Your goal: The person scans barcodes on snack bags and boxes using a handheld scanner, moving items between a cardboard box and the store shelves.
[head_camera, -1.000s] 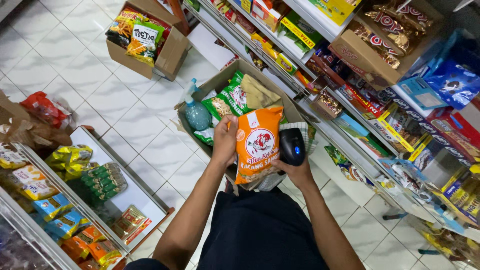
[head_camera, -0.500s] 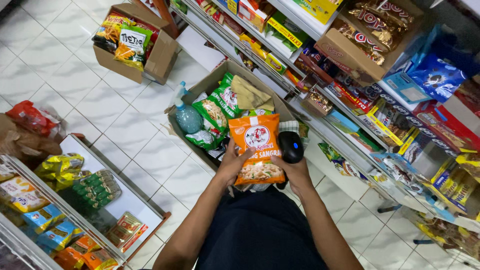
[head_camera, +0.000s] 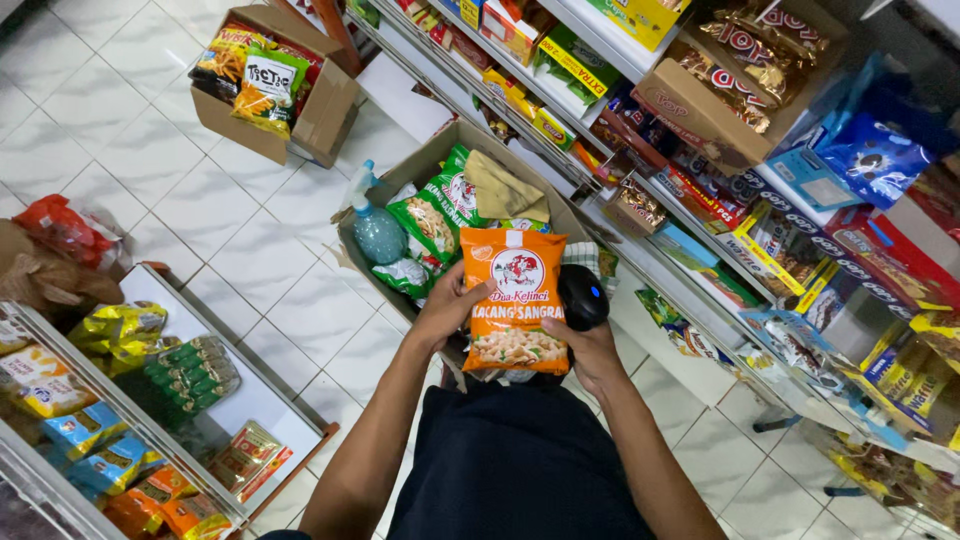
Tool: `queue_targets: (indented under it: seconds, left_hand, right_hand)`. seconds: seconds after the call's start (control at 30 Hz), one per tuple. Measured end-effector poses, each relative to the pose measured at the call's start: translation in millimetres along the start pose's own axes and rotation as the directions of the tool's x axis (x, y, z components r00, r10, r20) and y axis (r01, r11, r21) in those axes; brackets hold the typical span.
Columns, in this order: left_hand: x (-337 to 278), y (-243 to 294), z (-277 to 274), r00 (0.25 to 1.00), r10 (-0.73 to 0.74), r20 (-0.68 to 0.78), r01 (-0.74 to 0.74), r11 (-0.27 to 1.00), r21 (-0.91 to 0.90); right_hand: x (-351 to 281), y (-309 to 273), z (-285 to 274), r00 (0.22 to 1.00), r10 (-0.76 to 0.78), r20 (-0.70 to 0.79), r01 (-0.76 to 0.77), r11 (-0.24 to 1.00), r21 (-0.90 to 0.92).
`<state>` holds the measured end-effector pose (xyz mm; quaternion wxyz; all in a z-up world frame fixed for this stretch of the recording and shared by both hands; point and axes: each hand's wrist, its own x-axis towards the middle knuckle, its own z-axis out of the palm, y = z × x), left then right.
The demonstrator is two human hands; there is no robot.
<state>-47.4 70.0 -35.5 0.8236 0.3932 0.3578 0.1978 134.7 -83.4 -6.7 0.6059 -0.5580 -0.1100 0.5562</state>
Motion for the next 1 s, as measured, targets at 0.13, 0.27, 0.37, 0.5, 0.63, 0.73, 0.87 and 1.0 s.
queue_targets:
  seconds: [0.13, 0.27, 0.37, 0.5, 0.63, 0.73, 0.87, 1.0]
  left_hand:
    - [-1, -10, 9, 0.968, 0.184, -0.169, -0.133, 0.952, 0.275]
    - [-13, -32, 33, 0.920, 0.366, -0.138, -0.266, 0.844, 0.467]
    - [-12, -40, 45, 0.966, 0.223, -0.130, -0.192, 0.957, 0.215]
    - [-9, -38, 47, 0.964, 0.093, -0.247, -0.108, 0.993, -0.047]
    - [-7, -29, 36, 0.948, 0.144, -0.283, -0.094, 0.979, 0.184]
    - [-7, -21, 22, 0.963, 0.101, -0.251, -0.086, 0.994, 0.072]
    - [-14, -19, 8, 0.995, 0.025, -0.096, -0.049, 0.966, -0.254]
    - [-18, -17, 13, 0.992, -0.112, -0.053, 0.082, 0.916, -0.393]
  right_hand:
    - [0, 3, 14, 0.974, -0.159, -0.164, 0.130, 0.976, -0.175]
    - [-7, 3, 28, 0.900, -0.399, -0.176, 0.272, 0.829, -0.489]
    - [-10, -1, 29, 0.911, -0.405, -0.081, 0.310, 0.799, -0.515]
    - [-6, -1, 24, 0.977, -0.197, 0.081, 0.207, 0.966, -0.157]
    - [4, 8, 15, 0.972, -0.208, 0.111, 0.222, 0.966, -0.130]
    - [14, 12, 6, 0.977, -0.211, -0.016, 0.203, 0.955, -0.215]
    - [22, 16, -9, 0.974, -0.184, -0.128, 0.124, 0.917, -0.380]
    - [21, 20, -9, 0.992, -0.125, -0.034, 0.121, 0.987, -0.110]
